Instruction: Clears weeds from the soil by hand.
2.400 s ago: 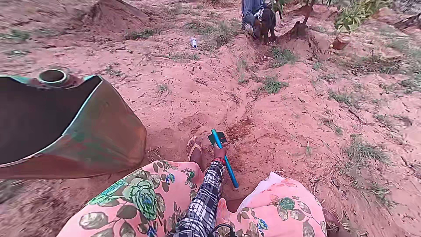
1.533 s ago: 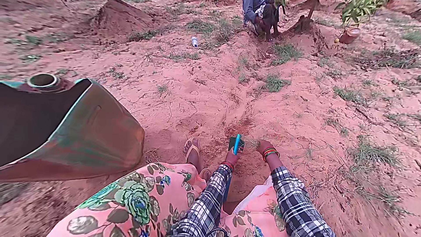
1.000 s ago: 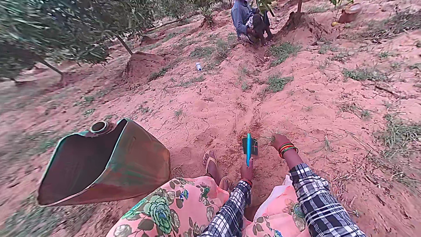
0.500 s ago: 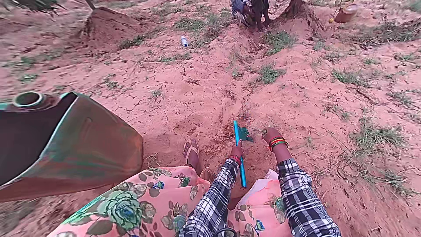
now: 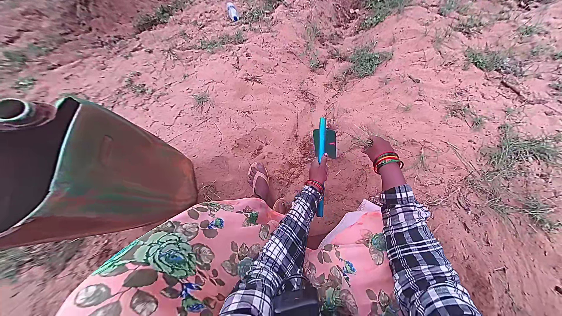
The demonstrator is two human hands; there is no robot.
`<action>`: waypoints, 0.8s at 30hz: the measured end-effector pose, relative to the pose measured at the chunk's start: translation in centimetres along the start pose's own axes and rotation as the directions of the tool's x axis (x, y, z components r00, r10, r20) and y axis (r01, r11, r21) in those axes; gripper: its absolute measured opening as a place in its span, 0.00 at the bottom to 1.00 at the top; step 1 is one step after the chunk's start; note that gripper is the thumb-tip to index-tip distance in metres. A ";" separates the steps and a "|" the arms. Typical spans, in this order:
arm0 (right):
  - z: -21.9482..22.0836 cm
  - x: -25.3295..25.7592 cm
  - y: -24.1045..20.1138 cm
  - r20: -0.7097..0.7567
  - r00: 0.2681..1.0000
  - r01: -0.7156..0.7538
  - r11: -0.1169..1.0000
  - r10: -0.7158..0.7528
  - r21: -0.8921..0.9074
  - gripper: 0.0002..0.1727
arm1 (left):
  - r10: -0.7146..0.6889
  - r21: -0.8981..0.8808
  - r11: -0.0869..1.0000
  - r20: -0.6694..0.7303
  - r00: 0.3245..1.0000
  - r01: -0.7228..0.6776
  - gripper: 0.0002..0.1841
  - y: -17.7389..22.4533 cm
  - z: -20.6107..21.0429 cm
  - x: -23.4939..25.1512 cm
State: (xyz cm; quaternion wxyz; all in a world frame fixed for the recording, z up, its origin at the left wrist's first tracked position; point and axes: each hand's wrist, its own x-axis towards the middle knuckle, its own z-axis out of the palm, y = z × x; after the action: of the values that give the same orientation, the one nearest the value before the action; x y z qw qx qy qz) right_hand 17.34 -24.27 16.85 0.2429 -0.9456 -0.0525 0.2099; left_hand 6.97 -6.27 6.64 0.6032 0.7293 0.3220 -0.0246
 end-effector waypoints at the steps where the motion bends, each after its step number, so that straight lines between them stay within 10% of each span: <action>1: 0.0 -0.3 0.0 -0.018 1.000 0.005 1.000 -0.005 0.016 0.23 | -0.087 0.081 0.993 0.055 0.995 0.083 0.30 -1.4 0.0 0.4; 6: -0.2 -0.4 0.1 0.015 1.000 0.012 1.000 -0.012 0.007 0.22 | -0.163 0.150 0.978 0.114 0.980 0.145 0.29 -5.1 -0.5 -0.4; 17: -1.0 -1.1 -0.8 0.034 0.999 0.031 0.999 -0.031 -0.008 0.21 | 0.374 -0.076 0.918 -0.163 0.913 -0.390 0.26 -0.3 -1.6 4.6; 24: -1.0 -1.3 -0.4 0.051 0.997 0.058 0.998 -0.058 0.005 0.22 | -0.189 -0.216 0.959 -0.007 0.982 0.183 0.30 -1.8 -2.9 6.3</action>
State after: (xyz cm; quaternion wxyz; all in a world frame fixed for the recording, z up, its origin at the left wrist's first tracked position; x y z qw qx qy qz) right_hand 16.56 -24.62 18.32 0.2492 -0.9375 -0.0858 0.2271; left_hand 10.01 -0.80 3.17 0.6689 0.6266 0.3982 -0.0364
